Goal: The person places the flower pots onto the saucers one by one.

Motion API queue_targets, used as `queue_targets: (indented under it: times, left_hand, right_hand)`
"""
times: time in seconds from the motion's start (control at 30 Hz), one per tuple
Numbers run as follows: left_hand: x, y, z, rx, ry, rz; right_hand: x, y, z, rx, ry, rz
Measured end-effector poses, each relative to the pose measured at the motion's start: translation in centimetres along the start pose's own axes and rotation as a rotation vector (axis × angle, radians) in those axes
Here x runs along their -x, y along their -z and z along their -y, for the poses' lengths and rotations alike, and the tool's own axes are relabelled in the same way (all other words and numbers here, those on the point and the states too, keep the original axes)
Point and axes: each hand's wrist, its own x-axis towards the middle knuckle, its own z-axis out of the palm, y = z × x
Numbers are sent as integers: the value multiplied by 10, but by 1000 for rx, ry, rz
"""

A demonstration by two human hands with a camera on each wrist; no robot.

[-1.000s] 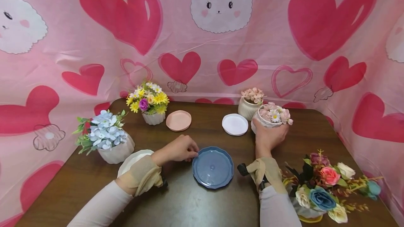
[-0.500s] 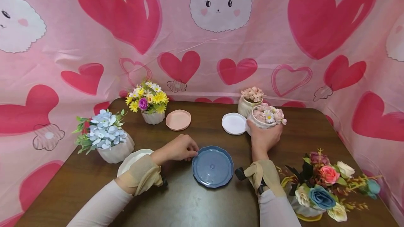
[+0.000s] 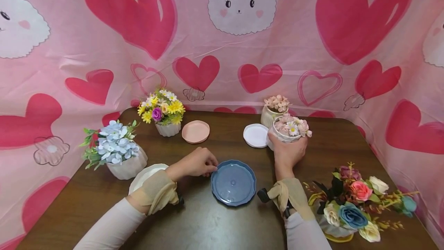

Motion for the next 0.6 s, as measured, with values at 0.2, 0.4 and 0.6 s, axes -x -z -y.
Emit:
queue_targets:
  times: [0.2, 0.4, 0.6]
  left_hand:
    - [-1, 0, 0, 5, 3, 7]
    - [-1, 0, 0, 10, -2, 5]
    - [0, 0, 0, 12, -9, -2]
  right_hand:
    - [3, 1, -1, 21, 3, 19]
    - [9, 1, -1, 4, 4, 46]
    - [14, 2, 1, 18, 22, 60]
